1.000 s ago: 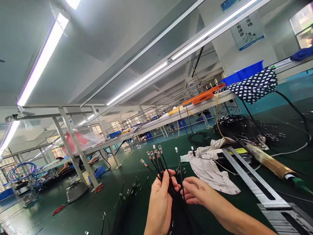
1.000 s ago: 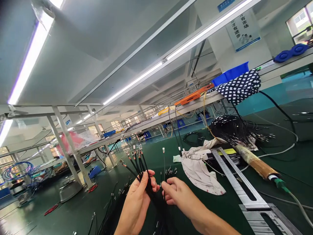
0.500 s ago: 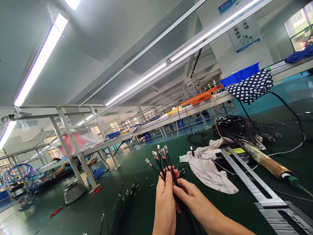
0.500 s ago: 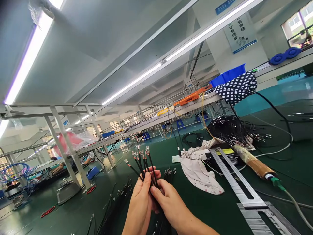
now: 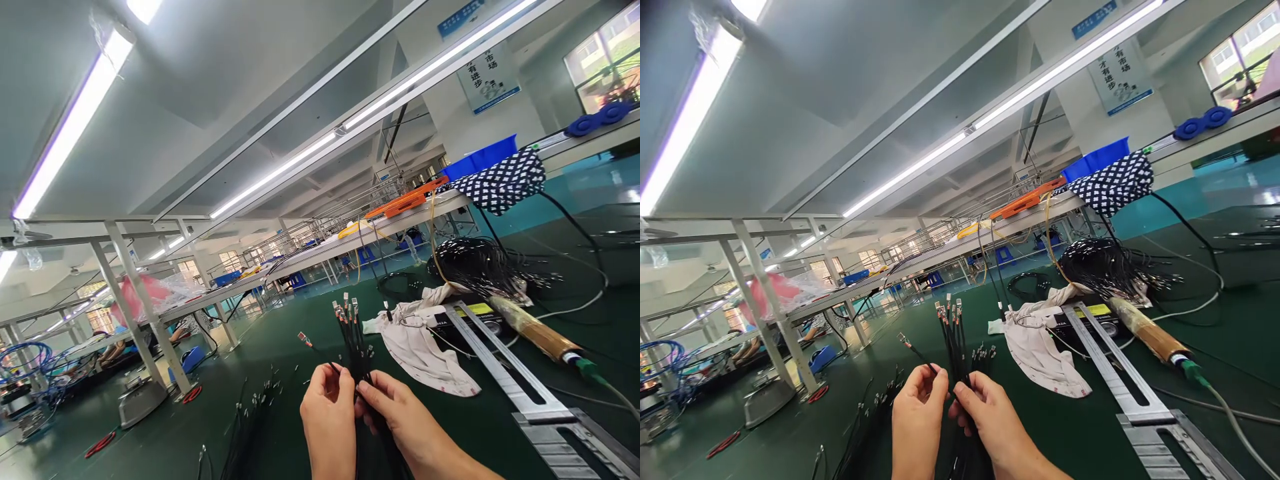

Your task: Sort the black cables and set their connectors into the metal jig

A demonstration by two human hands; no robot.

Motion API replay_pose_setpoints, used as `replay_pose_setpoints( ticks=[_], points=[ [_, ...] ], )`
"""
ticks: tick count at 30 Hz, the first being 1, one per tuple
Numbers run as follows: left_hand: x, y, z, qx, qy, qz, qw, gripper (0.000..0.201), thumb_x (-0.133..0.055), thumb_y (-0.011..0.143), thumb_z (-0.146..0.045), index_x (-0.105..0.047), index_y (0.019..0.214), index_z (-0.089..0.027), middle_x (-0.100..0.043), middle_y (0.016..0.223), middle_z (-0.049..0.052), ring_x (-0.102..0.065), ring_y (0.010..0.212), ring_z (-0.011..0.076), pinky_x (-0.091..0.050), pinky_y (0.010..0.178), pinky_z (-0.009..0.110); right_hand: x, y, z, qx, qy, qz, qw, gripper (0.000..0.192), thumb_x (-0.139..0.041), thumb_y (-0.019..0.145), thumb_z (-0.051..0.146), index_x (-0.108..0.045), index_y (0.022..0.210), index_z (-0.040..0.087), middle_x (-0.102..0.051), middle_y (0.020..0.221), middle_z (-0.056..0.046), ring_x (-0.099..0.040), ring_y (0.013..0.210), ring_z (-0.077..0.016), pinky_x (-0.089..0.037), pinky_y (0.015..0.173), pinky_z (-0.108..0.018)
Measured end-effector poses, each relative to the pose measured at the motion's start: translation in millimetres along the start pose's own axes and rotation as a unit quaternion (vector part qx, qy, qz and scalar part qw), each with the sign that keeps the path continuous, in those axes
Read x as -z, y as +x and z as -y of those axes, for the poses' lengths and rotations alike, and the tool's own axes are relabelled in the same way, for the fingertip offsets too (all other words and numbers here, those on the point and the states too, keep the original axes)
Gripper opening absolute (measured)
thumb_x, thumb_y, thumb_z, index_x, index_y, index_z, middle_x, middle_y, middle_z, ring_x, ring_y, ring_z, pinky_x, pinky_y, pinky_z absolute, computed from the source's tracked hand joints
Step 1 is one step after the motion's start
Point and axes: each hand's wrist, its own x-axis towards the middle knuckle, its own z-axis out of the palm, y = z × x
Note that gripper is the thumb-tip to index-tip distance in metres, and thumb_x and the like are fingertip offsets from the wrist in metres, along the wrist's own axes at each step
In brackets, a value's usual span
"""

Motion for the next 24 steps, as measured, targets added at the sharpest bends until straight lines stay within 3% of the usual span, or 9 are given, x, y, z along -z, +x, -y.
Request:
replay_pose_setpoints(
  ticks=[6,12,20,24],
  points=[
    [-2.8,-2.4,-3.9,-0.003,-0.033,0.035,0.999,0.029,-0.066,0.075,-0.046,-0.063,0.079,-0.018,-0.062,0.069,0.001,-0.055,0.058,0.0145,-0.046,0.052,0.021,3.8,-0.7,-0.7,0.003,0.001,-0.001,1.0,0.051,-0.075,0.066,0.062,-0.051,0.068,0.017,-0.057,0.06,0.002,-0.048,0.057,-0.0114,-0.033,0.052,-0.021],
    [-3.2,-3.1,-5.4,-0.041,0.084,-0.004,0.996,0.023,-0.062,0.08,-0.041,-0.062,0.071,-0.02,-0.062,0.062,-0.001,-0.057,0.053,0.0143,-0.046,0.051,0.021,2.9,-3.1,0.7,0.018,0.01,-0.018,1.0,0.05,-0.076,0.066,0.061,-0.052,0.07,0.017,-0.054,0.061,0.004,-0.049,0.058,-0.0115,-0.035,0.054,-0.022],
    [-3.4,-4.0,-8.5,0.0,0.087,0.077,0.993,0.022,-0.057,0.082,-0.036,-0.054,0.067,-0.021,-0.054,0.051,-0.004,-0.053,0.044,0.0138,-0.042,0.043,0.021,-2.0,-4.8,1.4,0.025,0.027,-0.022,0.999,0.056,-0.072,0.066,0.068,-0.044,0.072,0.021,-0.05,0.061,0.006,-0.047,0.055,-0.0115,-0.037,0.052,-0.023],
    [-0.8,-5.3,-22.1,-0.066,0.084,0.118,0.987,0.024,-0.052,0.089,-0.04,-0.058,0.075,-0.021,-0.058,0.063,-0.001,-0.057,0.056,0.0151,-0.045,0.054,0.023,-1.2,-10.9,14.5,0.024,-0.025,-0.036,0.999,0.055,-0.07,0.067,0.07,-0.051,0.078,0.019,-0.045,0.063,0.006,-0.039,0.058,-0.0103,-0.032,0.053,-0.022]
  ],
)
